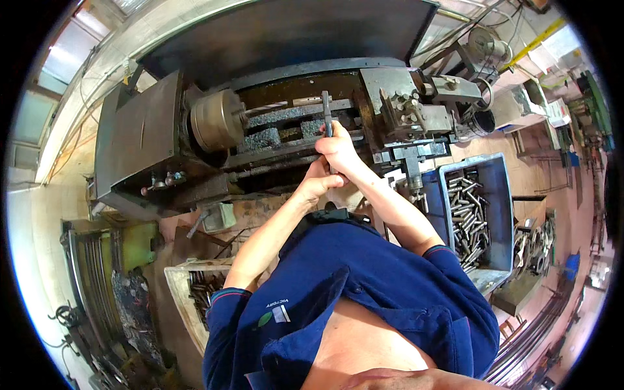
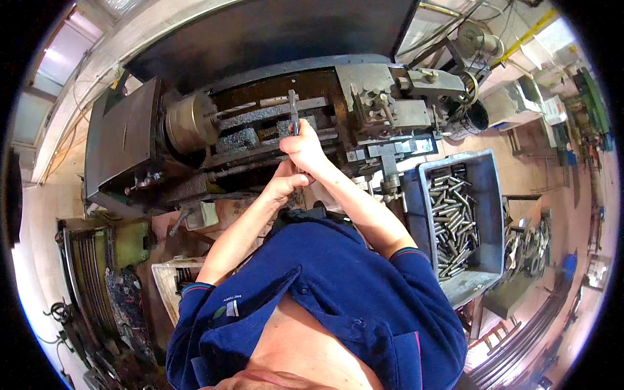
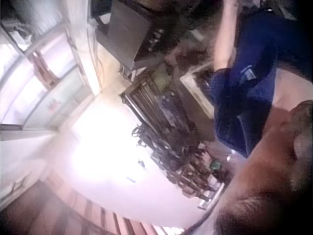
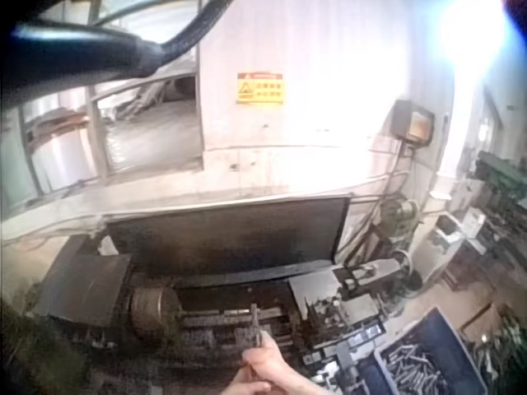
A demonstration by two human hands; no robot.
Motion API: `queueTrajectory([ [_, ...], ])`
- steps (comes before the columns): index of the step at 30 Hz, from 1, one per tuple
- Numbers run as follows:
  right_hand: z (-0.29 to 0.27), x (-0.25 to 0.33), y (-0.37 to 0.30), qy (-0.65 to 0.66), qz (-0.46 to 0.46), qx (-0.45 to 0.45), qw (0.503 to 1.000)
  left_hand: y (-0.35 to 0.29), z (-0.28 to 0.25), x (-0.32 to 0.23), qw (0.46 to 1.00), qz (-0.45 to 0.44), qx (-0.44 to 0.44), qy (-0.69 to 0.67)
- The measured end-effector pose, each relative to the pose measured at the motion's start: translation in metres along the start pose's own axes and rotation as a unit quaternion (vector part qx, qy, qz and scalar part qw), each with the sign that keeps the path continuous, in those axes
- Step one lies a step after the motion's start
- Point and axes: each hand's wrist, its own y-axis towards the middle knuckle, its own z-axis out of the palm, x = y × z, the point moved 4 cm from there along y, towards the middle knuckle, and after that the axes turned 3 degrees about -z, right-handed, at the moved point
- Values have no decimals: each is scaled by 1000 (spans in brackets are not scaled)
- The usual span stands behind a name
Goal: The person repeatedly picks up small metal rods from a bin, holds them against a rotating grinding wheel to smooth the ends, and then places the finished pieces into a blue bin. The process is continuous and repetitive, focusing on deburring or finishing the metal components.
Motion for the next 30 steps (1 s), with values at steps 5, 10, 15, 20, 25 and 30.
queueTrajectory([
  [5, 16, 8, 5, 1, 16, -27, 1000, -4, -8, -15, 999, -11, 19, -45],
  [10, 34, 13, 1, -69, 46, -10, 997, -22, -14, -22, 999, 3, -10, -41],
  [15, 67, 10, 5, -89, 40, 5, 995, -35, -46, -19, 999, -3, -55, -1],
  [20, 85, 15, 2, -49, 54, 30, 997, -48, -48, -36, 998, 3, -61, -10],
  [25, 63, 9, -2, -15, 57, -15, 998, -32, -39, -17, 996, 44, -41, -68],
  [30, 77, 10, 3, -106, 49, 0, 993, -42, -53, -28, 998, -7, -50, -38],
])
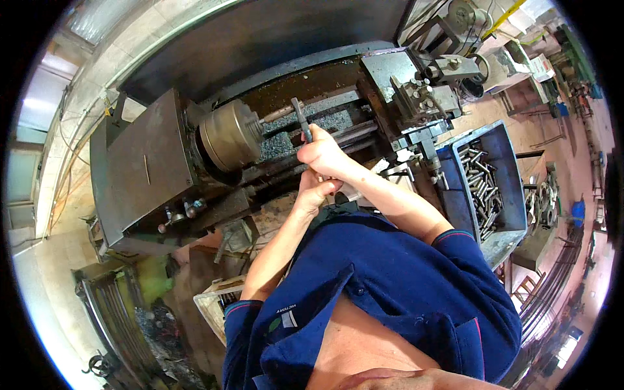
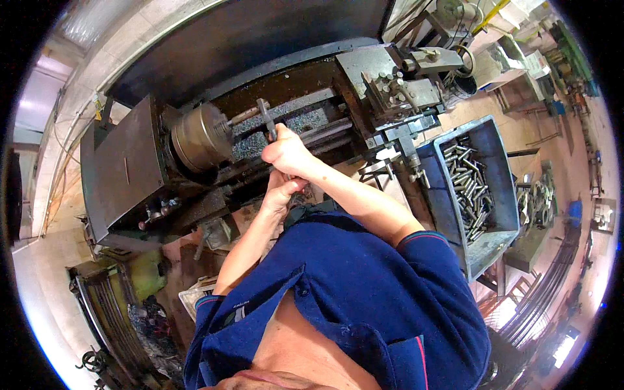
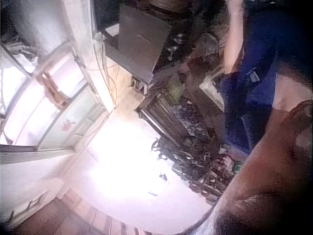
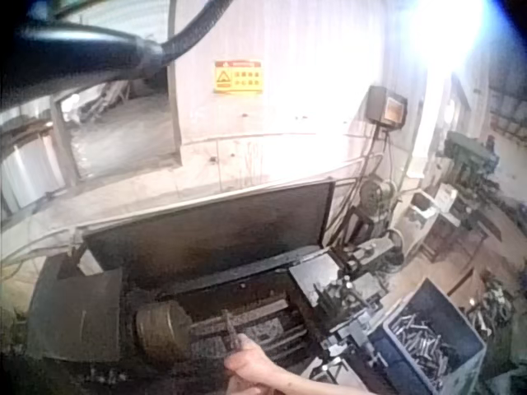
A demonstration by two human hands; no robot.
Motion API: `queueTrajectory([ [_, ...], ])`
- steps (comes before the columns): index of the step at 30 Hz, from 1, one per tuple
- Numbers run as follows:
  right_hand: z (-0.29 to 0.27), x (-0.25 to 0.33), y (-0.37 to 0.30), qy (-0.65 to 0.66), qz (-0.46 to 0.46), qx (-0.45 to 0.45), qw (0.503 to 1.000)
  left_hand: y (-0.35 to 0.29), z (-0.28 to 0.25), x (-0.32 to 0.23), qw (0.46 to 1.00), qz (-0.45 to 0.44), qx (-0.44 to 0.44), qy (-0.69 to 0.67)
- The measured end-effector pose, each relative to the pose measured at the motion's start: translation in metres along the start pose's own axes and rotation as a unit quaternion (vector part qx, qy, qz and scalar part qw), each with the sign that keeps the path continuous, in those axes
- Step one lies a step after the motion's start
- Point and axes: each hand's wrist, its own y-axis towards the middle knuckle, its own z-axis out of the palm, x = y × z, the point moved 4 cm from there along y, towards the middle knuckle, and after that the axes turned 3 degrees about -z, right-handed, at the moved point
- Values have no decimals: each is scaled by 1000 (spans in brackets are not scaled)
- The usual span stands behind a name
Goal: The person repeatedly picks up small metal rods from a bin, holds them against a rotating grinding wheel to smooth the ends, and then places the finished pieces into a blue bin. The process is continuous and repetitive, focusing on deburring or finishing the metal components.
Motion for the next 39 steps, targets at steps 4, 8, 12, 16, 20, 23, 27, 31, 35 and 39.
queueTrajectory([
  [4, -3, -2, 0, 24, 11, 3, 1000, 1, 2, 0, 1000, 0, -4, 22],
  [8, -12, -14, 0, 36, 6, -28, 999, 11, 3, 16, 1000, 6, 21, 11],
  [12, 5, -3, 2, -8, -17, 11, 1000, 4, -13, 10, 999, 0, 12, 40],
  [16, 0, -7, 2, 8, 10, 17, 1000, 5, -12, 12, 998, -37, 30, 49],
  [20, -1, -8, -1, 28, -1, -2, 1000, 11, -15, 25, 1000, 9, 16, 25],
  [23, 8, 2, 1, 13, -7, 32, 999, 2, -15, 8, 998, -28, 27, 48],
  [27, -3, -5, 0, 44, -3, 4, 999, 4, -2, 8, 1000, 6, 10, -4],
  [31, -6, -3, 1, -14, -13, 8, 1000, 6, -7, 10, 999, -16, 17, 29],
  [35, 6, 3, 1, 26, 6, 38, 999, 6, -14, 7, 998, -4, 21, 55],
  [39, -10, -10, 5, 18, -20, -10, 1000, 10, -3, 15, 1000, -2, -4, 24],
])
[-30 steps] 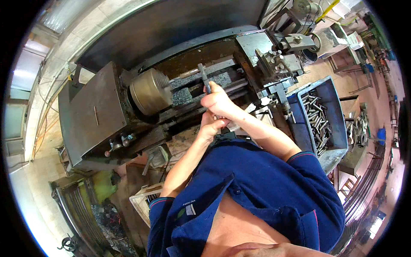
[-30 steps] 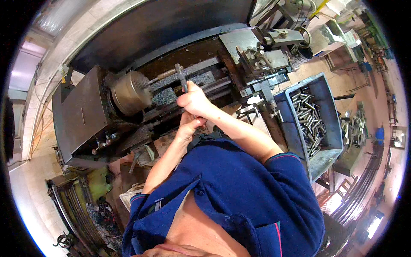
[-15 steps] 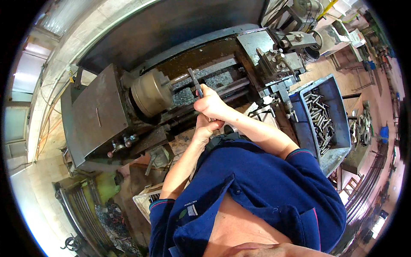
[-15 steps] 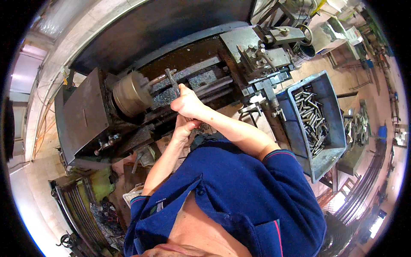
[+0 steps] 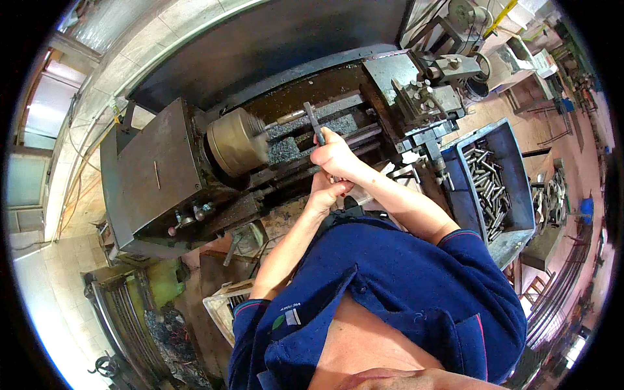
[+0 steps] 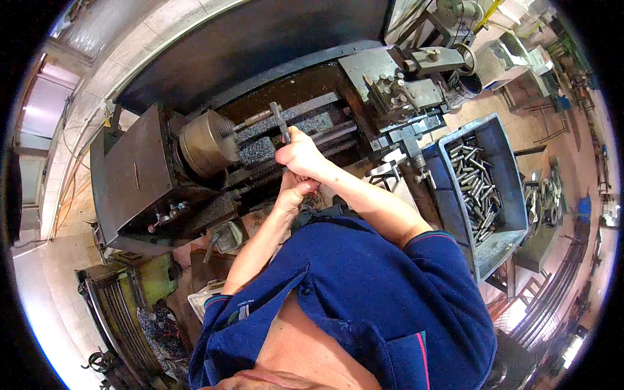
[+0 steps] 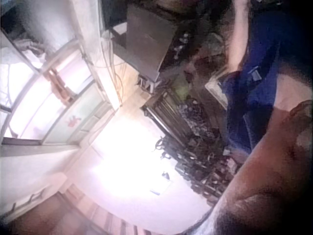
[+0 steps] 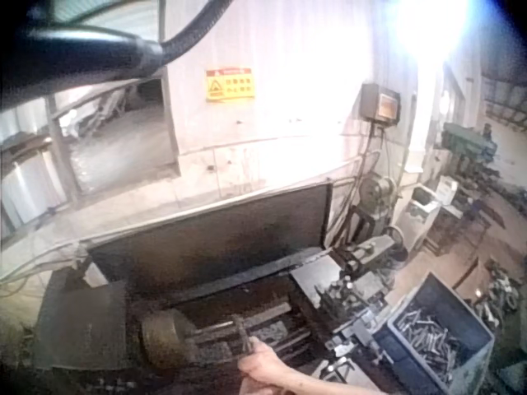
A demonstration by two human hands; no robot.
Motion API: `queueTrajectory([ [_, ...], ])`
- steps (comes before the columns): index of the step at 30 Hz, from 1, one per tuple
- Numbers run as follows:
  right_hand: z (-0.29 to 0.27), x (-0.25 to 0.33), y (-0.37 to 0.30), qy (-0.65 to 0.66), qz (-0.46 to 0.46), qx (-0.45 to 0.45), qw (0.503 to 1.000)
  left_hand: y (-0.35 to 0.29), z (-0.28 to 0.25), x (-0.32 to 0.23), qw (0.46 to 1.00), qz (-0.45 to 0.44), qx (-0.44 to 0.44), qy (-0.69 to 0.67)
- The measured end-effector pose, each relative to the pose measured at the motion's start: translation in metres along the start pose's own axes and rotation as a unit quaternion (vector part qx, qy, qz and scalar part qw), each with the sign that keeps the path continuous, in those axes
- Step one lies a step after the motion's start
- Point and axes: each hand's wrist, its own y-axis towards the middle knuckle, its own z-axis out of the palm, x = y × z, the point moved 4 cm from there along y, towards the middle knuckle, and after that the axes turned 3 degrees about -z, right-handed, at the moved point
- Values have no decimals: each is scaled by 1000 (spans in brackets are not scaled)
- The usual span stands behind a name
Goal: The person repeatedly picks up small metal rods from a bin, holds them against a rotating grinding wheel to smooth the ends, and then places the finished pieces into a blue bin. The process is continuous and repetitive, focusing on deburring or finishing the metal components.
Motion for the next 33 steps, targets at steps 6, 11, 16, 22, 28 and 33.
queueTrajectory([
  [6, 17, 12, -3, -7, -13, 27, 1000, -7, -11, -10, 998, 12, 2, 60],
  [11, 12, 17, 0, 32, -3, 48, 998, -4, -5, -15, 996, 2, 18, 83],
  [16, -12, 14, -12, 38, 5, 14, 999, -3, 7, -5, 996, 15, 19, 84],
  [22, 8, 15, -3, 1, -11, 57, 998, -10, -6, -11, 995, 8, -6, 97],
  [28, -12, 6, -9, 66, -31, 5, 997, -3, 11, -6, 996, 24, 8, 91],
  [33, 8, 16, -7, 11, -7, 59, 998, -12, -7, -9, 994, 17, -18, 103],
])
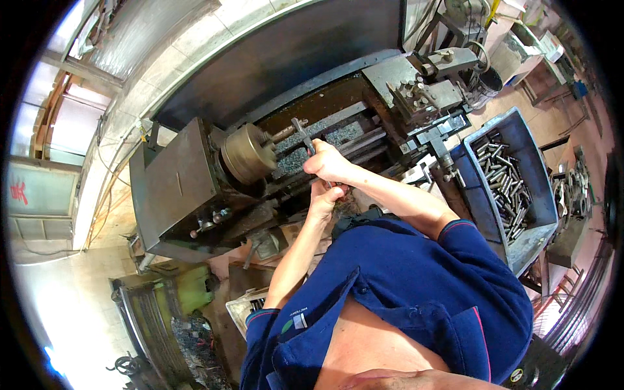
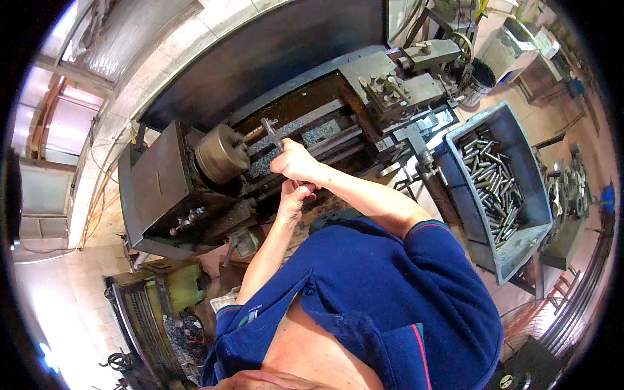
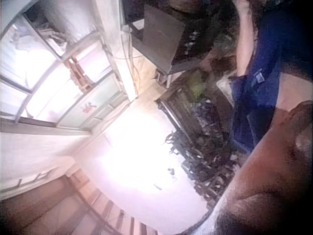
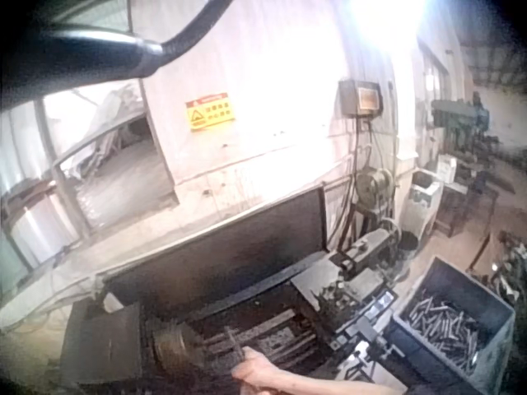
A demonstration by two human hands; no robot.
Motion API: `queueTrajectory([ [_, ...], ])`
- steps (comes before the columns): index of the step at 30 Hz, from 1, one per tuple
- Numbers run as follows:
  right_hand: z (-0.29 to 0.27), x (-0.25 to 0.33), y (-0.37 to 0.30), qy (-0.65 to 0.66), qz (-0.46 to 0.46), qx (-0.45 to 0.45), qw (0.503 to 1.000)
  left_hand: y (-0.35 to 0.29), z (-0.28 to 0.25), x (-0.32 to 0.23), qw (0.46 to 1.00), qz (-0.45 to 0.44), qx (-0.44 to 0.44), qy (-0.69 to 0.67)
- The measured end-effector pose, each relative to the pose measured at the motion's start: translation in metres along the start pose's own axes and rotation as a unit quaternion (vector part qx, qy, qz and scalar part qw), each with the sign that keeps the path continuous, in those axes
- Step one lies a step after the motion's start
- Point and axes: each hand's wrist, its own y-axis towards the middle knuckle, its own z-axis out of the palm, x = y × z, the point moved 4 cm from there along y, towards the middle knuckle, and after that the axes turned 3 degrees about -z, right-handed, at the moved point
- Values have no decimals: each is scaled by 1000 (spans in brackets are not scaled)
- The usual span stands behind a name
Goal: The person repeatedly picks up small metal rods from a bin, holds them against a rotating grinding wheel to smooth the ends, and then places the finished pieces into a blue bin. The process is continuous and repetitive, focusing on deburring or finishing the metal components.
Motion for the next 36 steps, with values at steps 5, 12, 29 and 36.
queueTrajectory([
  [5, -5, -2, 1, 27, -16, -16, 999, 7, 3, 1, 999, 5, 35, -2],
  [12, -5, -2, 2, -5, -17, -18, 1000, 3, 12, -5, 998, 30, 9, -62],
  [29, -44, -17, -22, 26, -1, -181, 983, 17, 34, -3, 992, -13, 120, -45],
  [36, -56, -5, -109, 200, -80, -195, 957, -8, 71, -17, 968, 103, 118, 194],
])
